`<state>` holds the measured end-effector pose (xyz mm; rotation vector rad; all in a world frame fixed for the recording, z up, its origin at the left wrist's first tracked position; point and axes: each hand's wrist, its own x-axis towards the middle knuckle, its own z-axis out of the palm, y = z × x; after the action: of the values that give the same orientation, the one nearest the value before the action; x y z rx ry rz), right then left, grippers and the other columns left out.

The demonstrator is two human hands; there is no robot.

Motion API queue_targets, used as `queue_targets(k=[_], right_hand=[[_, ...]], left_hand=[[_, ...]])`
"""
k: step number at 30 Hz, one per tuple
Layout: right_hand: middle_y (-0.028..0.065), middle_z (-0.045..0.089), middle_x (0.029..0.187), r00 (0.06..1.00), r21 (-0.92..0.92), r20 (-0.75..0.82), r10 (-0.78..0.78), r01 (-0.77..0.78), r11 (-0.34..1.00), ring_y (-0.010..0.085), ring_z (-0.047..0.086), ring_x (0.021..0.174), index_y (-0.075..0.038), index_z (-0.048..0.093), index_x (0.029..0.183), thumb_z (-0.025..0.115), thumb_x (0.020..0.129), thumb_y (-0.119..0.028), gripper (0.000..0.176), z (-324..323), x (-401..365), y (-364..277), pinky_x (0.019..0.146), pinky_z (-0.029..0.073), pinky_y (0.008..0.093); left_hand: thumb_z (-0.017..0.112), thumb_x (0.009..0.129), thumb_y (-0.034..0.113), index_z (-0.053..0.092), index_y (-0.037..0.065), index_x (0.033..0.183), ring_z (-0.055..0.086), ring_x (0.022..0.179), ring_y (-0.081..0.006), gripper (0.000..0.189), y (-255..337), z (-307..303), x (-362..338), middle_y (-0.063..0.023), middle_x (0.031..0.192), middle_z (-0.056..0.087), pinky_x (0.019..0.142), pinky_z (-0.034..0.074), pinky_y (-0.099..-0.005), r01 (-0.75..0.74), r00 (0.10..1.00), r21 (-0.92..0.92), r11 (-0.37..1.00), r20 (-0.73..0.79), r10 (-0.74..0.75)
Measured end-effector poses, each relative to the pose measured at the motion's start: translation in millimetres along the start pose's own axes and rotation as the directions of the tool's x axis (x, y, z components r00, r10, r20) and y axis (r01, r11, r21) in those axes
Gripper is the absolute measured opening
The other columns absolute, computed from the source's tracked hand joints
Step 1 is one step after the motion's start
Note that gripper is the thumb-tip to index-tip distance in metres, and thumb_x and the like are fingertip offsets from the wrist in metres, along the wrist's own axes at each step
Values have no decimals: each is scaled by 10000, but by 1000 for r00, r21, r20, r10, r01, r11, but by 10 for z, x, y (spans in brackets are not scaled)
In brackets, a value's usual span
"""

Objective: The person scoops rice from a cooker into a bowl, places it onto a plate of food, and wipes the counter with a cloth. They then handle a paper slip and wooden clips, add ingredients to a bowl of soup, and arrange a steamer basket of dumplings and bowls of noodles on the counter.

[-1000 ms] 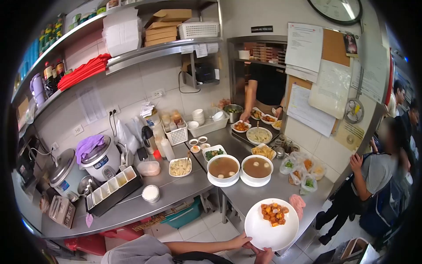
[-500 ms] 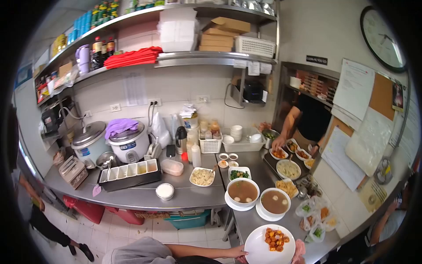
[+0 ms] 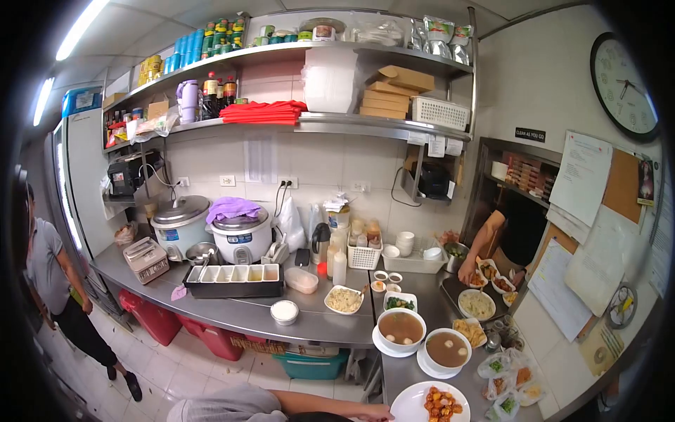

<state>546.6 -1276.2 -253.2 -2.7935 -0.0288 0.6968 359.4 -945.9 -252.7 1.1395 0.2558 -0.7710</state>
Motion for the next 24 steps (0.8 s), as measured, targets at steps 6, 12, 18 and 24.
queue_targets(k=[6,12,18,24], right_hand=[[194,521,1184,878,796,-444,-179,478,371,252,491,1095,47,464,1212,404,948,-349,479,509,-198,56,938,400,388],[173,545,1093,795,677,-606,-34,538,502,266,511,1041,40,475,1110,396,951,-336,416,951,-1189,-73,866,417,407],[141,522,1148,919,990,-124,-374,90,-108,267,510,1061,-8,434,1192,374,931,-407,481,1359,-1676,-785,907,401,403],[119,509,1173,673,891,58,-737,-368,-267,254,516,1065,-58,394,1252,344,944,-458,507,1355,-1861,-1184,935,391,402]], left_hand=[[443,918,246,380,-32,1239,647,806,-269,430,-70,11,192,-209,947,624,717,551,-369,145,988,-33,989,53,-144],[417,898,199,485,-93,1086,638,826,-261,354,-306,369,311,-213,970,622,746,534,-352,174,984,-272,947,97,-153],[502,818,281,586,57,864,578,605,-192,244,-209,506,325,-117,782,591,503,482,-300,207,978,11,978,13,-207],[473,851,480,569,67,665,555,495,-239,462,-110,279,217,-99,578,557,439,429,-380,-36,942,611,791,-244,231]])
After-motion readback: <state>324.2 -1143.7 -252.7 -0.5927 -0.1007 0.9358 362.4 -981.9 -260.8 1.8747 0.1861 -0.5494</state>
